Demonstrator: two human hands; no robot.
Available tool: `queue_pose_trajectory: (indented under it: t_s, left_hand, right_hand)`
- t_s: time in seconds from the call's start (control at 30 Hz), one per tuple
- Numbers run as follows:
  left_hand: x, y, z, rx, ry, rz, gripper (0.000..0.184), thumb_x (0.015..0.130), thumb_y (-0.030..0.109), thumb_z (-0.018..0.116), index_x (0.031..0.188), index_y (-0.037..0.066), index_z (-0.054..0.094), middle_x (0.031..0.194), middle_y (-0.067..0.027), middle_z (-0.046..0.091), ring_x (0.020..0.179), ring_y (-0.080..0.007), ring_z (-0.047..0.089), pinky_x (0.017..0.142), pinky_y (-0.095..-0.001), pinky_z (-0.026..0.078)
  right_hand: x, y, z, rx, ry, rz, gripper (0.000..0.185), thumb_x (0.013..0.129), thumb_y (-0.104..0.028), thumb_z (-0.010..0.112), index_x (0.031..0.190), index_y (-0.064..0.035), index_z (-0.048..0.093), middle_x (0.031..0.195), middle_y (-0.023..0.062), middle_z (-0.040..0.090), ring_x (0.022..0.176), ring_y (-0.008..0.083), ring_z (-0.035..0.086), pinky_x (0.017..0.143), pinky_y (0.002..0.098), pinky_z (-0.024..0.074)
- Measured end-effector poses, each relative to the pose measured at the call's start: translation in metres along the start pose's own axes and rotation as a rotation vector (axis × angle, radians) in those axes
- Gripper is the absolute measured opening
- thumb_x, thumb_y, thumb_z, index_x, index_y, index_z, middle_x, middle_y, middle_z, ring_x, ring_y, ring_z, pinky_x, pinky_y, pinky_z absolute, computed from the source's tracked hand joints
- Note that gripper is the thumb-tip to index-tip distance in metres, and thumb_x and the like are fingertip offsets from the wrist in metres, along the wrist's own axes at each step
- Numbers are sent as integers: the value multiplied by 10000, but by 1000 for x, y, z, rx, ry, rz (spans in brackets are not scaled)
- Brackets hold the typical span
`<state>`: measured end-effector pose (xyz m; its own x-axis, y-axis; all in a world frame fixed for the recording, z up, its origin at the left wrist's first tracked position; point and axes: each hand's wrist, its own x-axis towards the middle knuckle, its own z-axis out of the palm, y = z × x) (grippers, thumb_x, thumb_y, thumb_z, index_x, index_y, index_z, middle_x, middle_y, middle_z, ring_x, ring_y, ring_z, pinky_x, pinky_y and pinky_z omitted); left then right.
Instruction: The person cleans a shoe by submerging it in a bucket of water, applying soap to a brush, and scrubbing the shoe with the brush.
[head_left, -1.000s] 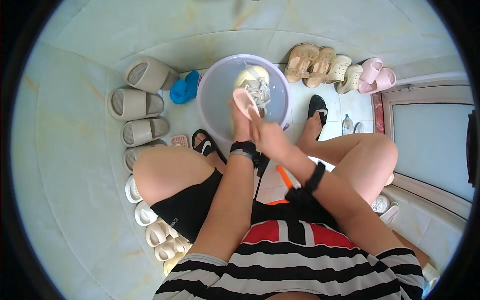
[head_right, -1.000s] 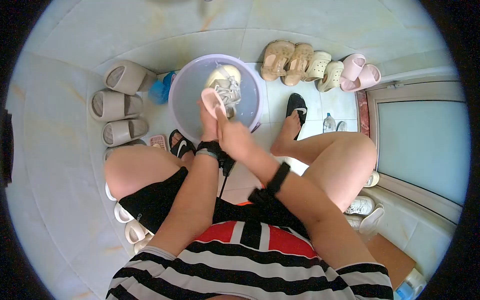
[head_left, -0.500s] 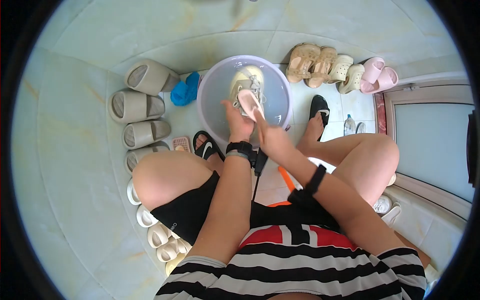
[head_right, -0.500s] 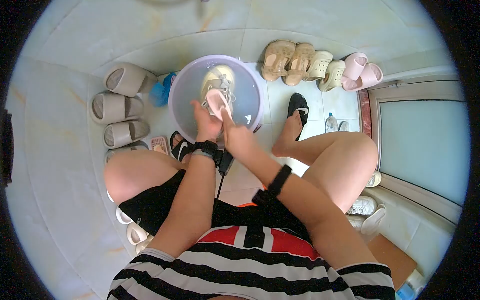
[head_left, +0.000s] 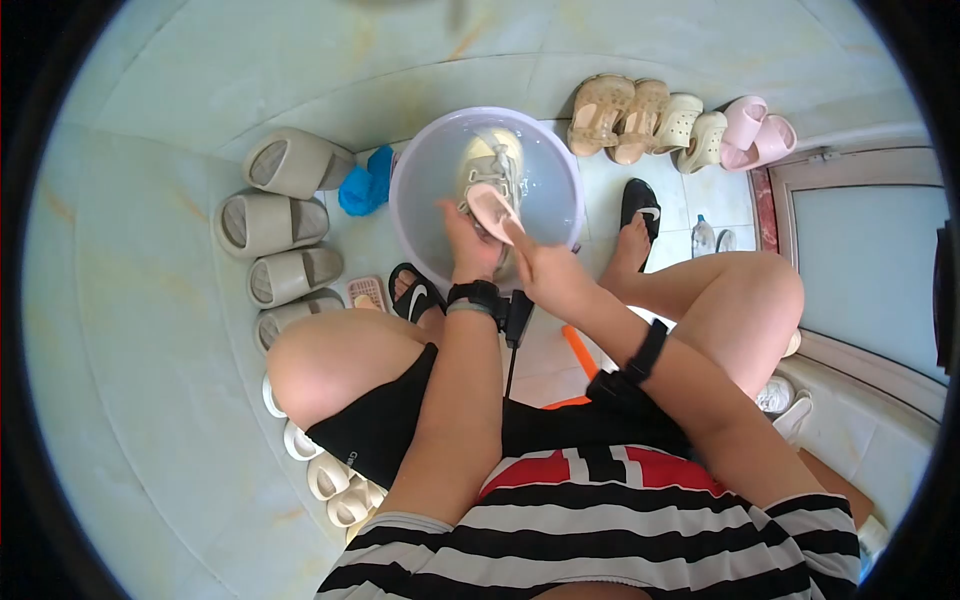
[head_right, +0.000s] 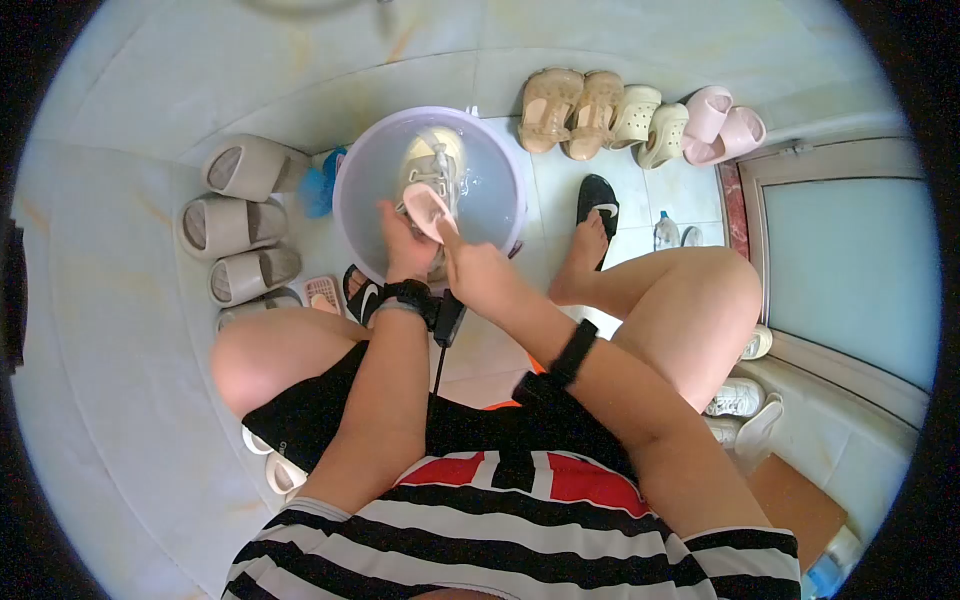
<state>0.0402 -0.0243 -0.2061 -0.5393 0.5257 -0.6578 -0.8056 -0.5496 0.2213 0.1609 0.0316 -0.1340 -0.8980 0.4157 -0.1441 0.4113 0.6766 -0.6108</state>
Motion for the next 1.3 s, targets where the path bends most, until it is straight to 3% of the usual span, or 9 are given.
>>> queue_pose_trajectory:
  t_s: [0.1,0.17,0.53,0.63,0.77,0.87,1.03,1.13,1.3]
  left_hand:
    - [3,7,-1,14,-55,-7,728,909,611,287,1262,-9,432,1249,-176,501,1133,-326,492,1001,-451,369]
    - [3,11,3,-76,-79,69,754,900,621,301,1264,-28,424,1254,-179,496,1151,-323,481,1014,-445,354]
    - [-17,27,11,-125,-88,61,730,817,572,561,1267,10,443,1257,-123,509,1157,-280,490,1007,-429,360]
    - [2,20,-12,-19,-159,2,530,829,338,642,1230,24,492,1191,-97,557,1093,-241,539,959,-403,415]
    - [14,17,-44,585,-350,299,462,712,-89,503,1165,-6,533,1080,-59,605,1004,-146,558,869,-274,444]
    - [6,21,-48,1111,-363,547,398,758,-44,517,1154,-6,534,1090,-83,601,1011,-172,569,879,-299,449]
    - [14,23,-53,793,-300,380,291,946,110,378,1187,32,522,1140,-126,580,1029,-266,577,893,-419,479]
    - [-17,29,-34,1391,-354,673,356,741,57,595,1089,-14,571,1032,-97,634,951,-270,603,842,-339,462]
    - [-10,23,-34,1340,-351,591,395,685,5,608,1078,-2,572,1026,-98,630,926,-258,606,816,-314,462]
  right_hand:
    - [-14,-2,-24,206,-53,-25,397,901,-171,454,1283,-63,474,721,260,596,643,419,602,609,485,485]
    - [-5,2,-29,291,188,104,398,905,-125,466,1302,-91,470,677,221,568,628,349,607,598,374,481]
    - [-37,0,-4,233,105,-76,473,887,-83,479,1353,-91,398,671,252,554,580,397,578,561,429,465]
    - [-26,0,-9,141,57,-140,470,868,-82,492,1330,-60,405,658,253,564,571,407,576,546,470,460]
    - [49,-1,1,-121,37,-112,507,863,-67,497,1355,-92,378,665,244,562,571,398,573,554,457,460]
    - [58,-4,8,-56,34,-85,514,856,-62,505,1354,-96,384,667,236,566,588,403,573,563,465,458]
    - [-35,4,9,119,-4,-56,476,859,-62,511,1326,-80,419,678,234,572,604,422,567,584,476,458]
    - [-16,15,20,90,54,-39,435,872,-74,500,1304,-63,443,695,247,573,626,431,569,599,477,460]
    - [88,20,22,140,177,7,357,900,-117,457,1247,-45,502,790,280,587,710,428,586,644,453,469]
